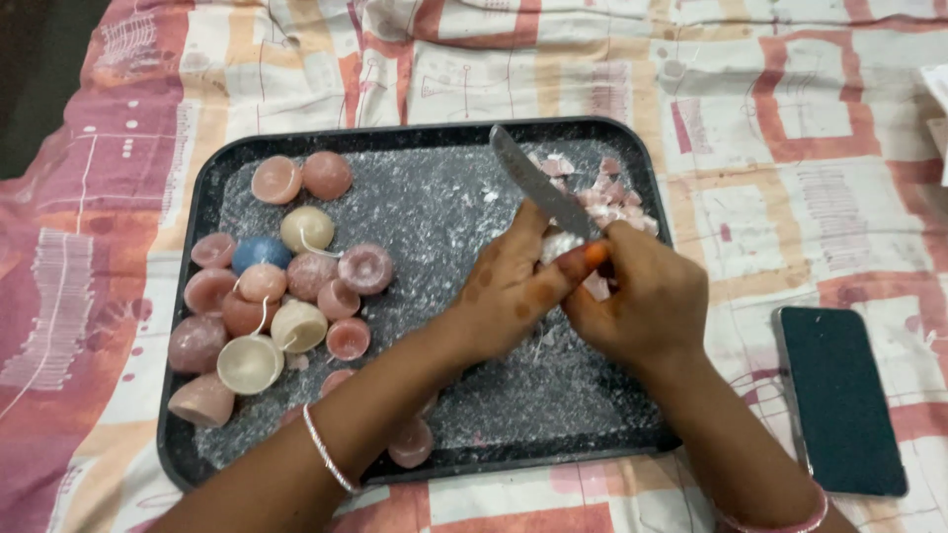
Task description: Using a knife to scrape and cut small circular wax pieces from a tray.
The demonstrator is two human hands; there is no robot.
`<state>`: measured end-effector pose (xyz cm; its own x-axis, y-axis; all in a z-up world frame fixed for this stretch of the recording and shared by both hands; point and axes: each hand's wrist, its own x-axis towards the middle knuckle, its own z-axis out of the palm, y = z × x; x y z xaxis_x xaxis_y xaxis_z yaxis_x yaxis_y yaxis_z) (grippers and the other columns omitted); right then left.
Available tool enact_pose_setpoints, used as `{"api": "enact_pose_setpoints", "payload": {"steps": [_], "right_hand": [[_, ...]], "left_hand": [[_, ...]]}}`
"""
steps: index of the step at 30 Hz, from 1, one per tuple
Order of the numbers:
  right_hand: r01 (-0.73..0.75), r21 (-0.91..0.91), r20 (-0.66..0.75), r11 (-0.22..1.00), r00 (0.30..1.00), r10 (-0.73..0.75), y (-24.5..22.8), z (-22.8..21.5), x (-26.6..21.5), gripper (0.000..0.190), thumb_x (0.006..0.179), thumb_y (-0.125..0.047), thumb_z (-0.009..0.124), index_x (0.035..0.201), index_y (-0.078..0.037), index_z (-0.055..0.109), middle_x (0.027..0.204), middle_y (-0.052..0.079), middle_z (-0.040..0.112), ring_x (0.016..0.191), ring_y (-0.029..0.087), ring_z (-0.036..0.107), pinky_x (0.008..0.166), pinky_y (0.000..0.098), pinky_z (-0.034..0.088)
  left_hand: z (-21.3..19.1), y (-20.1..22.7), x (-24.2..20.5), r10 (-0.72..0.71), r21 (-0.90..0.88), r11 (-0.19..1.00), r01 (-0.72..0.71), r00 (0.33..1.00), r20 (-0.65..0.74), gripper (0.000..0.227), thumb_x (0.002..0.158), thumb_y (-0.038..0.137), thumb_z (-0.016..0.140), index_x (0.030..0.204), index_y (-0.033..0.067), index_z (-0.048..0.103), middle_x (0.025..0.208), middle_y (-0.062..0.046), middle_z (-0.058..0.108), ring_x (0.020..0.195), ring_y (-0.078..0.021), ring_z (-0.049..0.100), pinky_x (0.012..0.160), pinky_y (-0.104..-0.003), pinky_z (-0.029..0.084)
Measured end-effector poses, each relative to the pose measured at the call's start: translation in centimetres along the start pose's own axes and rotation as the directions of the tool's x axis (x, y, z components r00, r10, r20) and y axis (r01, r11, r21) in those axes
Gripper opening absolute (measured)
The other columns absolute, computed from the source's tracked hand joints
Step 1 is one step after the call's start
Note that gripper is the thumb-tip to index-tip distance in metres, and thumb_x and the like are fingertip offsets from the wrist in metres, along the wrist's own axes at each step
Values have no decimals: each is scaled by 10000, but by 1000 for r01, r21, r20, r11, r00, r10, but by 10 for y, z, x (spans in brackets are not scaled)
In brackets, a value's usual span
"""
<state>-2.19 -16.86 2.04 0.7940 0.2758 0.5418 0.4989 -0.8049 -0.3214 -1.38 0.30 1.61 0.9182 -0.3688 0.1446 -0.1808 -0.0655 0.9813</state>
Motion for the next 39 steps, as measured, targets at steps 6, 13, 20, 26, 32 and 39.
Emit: {"api": "enact_pose_setpoints", "payload": {"steps": [6,13,20,26,32,39], "right_hand": [[50,-41,-37,998,998,-51,-3,0,1,223,845,-174,737,788,-64,552,654,87,582,580,261,617,539,382,475],[-64,35,85,997,995,60,-23,1,0,277,850,-275,768,900,-44,624,634,96,603,555,280,631,508,413,475],[-180,32,215,983,962,169,-29,12,-13,364,877,-359,747,888,-21,615,649,128,623,574,327,644,529,469,476],[-176,28,176,984,970,169,-32,8,-5,356,885,-383,744,922,-43,647,665,124,647,566,315,655,511,441,482],[-160,120,222,980,966,131,-34,16,-15,445,940,-477,663,942,-34,624,656,109,627,516,285,636,481,423,470],[-216,13,178,976,961,210,-29,16,-11,533,1008,-565,538,877,-55,617,634,134,618,557,330,638,516,460,462]], "left_hand": [[2,-12,0,80,43,996,-81,997,13,642,1018,596,492,1495,168,518,1362,-122,696,1261,-264,705,1068,-431,564],[5,-21,9,147,-421,890,-178,984,-105,535,1057,280,629,1489,16,455,1443,-164,586,1374,-259,596,1183,-425,532],[1,-30,13,62,-637,767,-74,997,-42,345,1043,73,610,1352,-54,524,1229,-183,715,1224,-303,685,1116,-443,562],[-6,-19,13,50,-704,710,8,997,62,505,887,-24,609,1378,15,494,1343,-151,643,1339,-276,602,1149,-411,524],[-11,-17,13,-57,-726,686,47,998,10,490,840,-93,533,1315,24,523,1350,-160,644,1343,-292,599,1165,-389,514],[-9,-22,14,48,-762,646,-40,999,-12,313,967,-25,580,1275,-48,530,1279,-242,666,1274,-340,645,1177,-421,522]]}}
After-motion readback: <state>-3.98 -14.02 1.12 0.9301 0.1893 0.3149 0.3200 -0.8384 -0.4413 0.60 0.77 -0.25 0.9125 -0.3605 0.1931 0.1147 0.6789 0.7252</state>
